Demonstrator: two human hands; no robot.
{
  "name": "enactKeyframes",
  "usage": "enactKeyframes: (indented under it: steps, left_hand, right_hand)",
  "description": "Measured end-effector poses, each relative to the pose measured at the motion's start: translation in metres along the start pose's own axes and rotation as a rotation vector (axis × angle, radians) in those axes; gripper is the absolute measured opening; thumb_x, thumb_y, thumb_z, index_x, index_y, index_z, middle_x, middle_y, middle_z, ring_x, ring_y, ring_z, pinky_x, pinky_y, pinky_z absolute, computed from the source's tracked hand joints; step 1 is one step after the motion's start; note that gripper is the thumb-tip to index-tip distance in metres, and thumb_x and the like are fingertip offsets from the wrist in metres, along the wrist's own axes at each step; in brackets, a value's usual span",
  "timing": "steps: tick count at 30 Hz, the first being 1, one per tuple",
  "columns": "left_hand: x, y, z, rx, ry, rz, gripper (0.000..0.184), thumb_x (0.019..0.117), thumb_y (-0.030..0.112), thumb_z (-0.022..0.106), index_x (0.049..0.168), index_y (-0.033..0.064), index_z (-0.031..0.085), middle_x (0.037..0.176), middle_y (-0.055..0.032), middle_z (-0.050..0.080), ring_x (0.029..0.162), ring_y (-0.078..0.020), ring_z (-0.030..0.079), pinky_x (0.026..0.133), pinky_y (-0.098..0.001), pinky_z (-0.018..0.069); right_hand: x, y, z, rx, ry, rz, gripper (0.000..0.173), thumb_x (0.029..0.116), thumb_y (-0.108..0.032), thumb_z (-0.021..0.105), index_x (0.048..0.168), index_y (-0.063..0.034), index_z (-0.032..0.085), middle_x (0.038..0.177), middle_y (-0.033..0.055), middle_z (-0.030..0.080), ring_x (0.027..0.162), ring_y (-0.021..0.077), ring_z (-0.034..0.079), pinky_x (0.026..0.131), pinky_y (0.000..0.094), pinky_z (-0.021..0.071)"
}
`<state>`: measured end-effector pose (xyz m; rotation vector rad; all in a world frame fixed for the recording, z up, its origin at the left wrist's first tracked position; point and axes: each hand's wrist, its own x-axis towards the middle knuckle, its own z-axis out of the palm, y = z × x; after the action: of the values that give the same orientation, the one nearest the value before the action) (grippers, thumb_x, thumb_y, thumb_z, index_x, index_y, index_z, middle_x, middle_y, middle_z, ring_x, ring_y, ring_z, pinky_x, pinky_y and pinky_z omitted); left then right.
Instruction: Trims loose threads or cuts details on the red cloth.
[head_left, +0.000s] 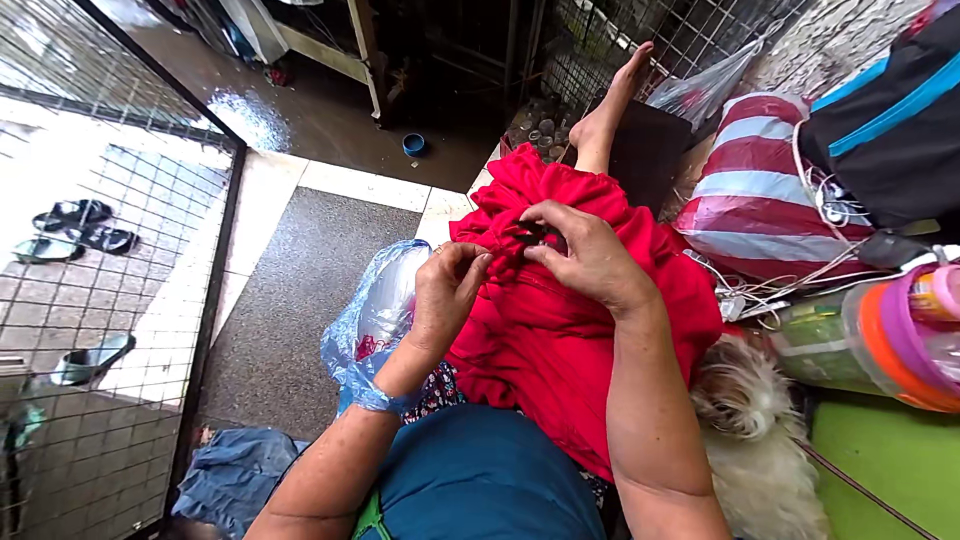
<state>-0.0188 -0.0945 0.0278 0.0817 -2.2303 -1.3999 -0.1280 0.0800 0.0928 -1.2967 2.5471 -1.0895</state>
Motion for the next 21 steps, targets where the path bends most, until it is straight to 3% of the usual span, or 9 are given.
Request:
enactKeyframes:
  steps: [3, 6, 12, 14, 16, 19, 20, 21]
  left_hand:
    - [0.000, 0.001, 0.001, 0.028, 0.004, 0.020, 0.014, 0.0974, 0.008, 0.065, 0.100, -0.0046, 0.069, 0.091, -0.0126, 0.069, 0.077, -0.0111, 0.068, 0.075, -0.0246, 0.0589]
    - [-0.001, 0.001, 0.002, 0.057, 0.017, 0.060, 0.014, 0.0967, 0.009, 0.066, 0.098, -0.0043, 0.069, 0.090, -0.0127, 0.069, 0.077, -0.0119, 0.068, 0.075, -0.0248, 0.0580]
    - [-0.002, 0.005, 0.004, 0.104, 0.022, 0.129, 0.013, 0.0945, 0.008, 0.068, 0.094, -0.0046, 0.070, 0.085, -0.0136, 0.068, 0.071, -0.0112, 0.066, 0.069, -0.0217, 0.0564]
    - [-0.002, 0.005, 0.004, 0.101, 0.006, 0.110, 0.013, 0.0952, 0.008, 0.067, 0.094, -0.0046, 0.070, 0.085, -0.0133, 0.068, 0.071, -0.0110, 0.066, 0.069, -0.0218, 0.0560]
    - [-0.003, 0.003, 0.004, 0.079, 0.013, 0.096, 0.014, 0.0955, 0.010, 0.067, 0.094, -0.0038, 0.070, 0.086, -0.0122, 0.068, 0.072, -0.0097, 0.065, 0.070, -0.0212, 0.0557]
    - [-0.003, 0.004, -0.001, 0.040, 0.028, 0.090, 0.014, 0.0962, 0.010, 0.066, 0.095, -0.0037, 0.069, 0.085, -0.0106, 0.068, 0.072, -0.0084, 0.065, 0.070, -0.0212, 0.0562]
    - [-0.003, 0.005, -0.003, 0.025, 0.033, 0.076, 0.015, 0.0966, 0.010, 0.066, 0.096, -0.0046, 0.068, 0.086, -0.0109, 0.068, 0.073, -0.0092, 0.066, 0.071, -0.0228, 0.0567]
    - [-0.002, 0.006, -0.006, 0.008, 0.042, 0.059, 0.015, 0.0971, 0.010, 0.065, 0.098, -0.0054, 0.067, 0.088, -0.0108, 0.068, 0.074, -0.0089, 0.066, 0.071, -0.0233, 0.0576]
  right_hand:
    - [-0.003, -0.003, 0.003, -0.126, -0.063, -0.037, 0.027, 0.0872, -0.002, 0.069, 0.114, -0.0057, 0.075, 0.102, 0.0159, 0.074, 0.094, 0.0335, 0.071, 0.082, 0.0573, 0.0508]
    - [-0.004, -0.007, 0.008, -0.241, -0.069, -0.076, 0.026, 0.0866, -0.002, 0.070, 0.110, -0.0078, 0.077, 0.098, 0.0154, 0.074, 0.090, 0.0327, 0.071, 0.078, 0.0555, 0.0493]
    - [-0.003, -0.013, 0.020, -0.322, -0.051, -0.097, 0.015, 0.0916, -0.005, 0.066, 0.102, -0.0056, 0.077, 0.086, 0.0150, 0.073, 0.081, 0.0325, 0.071, 0.074, 0.0523, 0.0497]
    - [-0.002, -0.011, 0.020, -0.292, -0.032, -0.074, 0.015, 0.0933, -0.004, 0.063, 0.102, -0.0035, 0.076, 0.088, 0.0160, 0.074, 0.082, 0.0331, 0.072, 0.074, 0.0534, 0.0510]
    - [0.002, -0.007, 0.020, -0.246, 0.030, -0.011, 0.018, 0.0945, -0.006, 0.064, 0.108, 0.0000, 0.073, 0.092, 0.0185, 0.074, 0.083, 0.0356, 0.073, 0.073, 0.0551, 0.0535]
    - [0.010, -0.009, 0.022, -0.194, -0.071, 0.167, 0.049, 0.0888, -0.016, 0.077, 0.133, -0.0018, 0.062, 0.096, 0.0196, 0.073, 0.085, 0.0389, 0.071, 0.075, 0.0608, 0.0527]
    - [0.011, -0.009, 0.026, -0.220, -0.094, 0.176, 0.047, 0.0862, -0.015, 0.079, 0.129, -0.0029, 0.064, 0.093, 0.0193, 0.073, 0.085, 0.0397, 0.071, 0.074, 0.0618, 0.0521]
    - [0.010, -0.006, 0.030, -0.236, -0.060, 0.133, 0.034, 0.0839, -0.010, 0.078, 0.116, -0.0025, 0.070, 0.086, 0.0182, 0.073, 0.080, 0.0387, 0.071, 0.069, 0.0606, 0.0515]
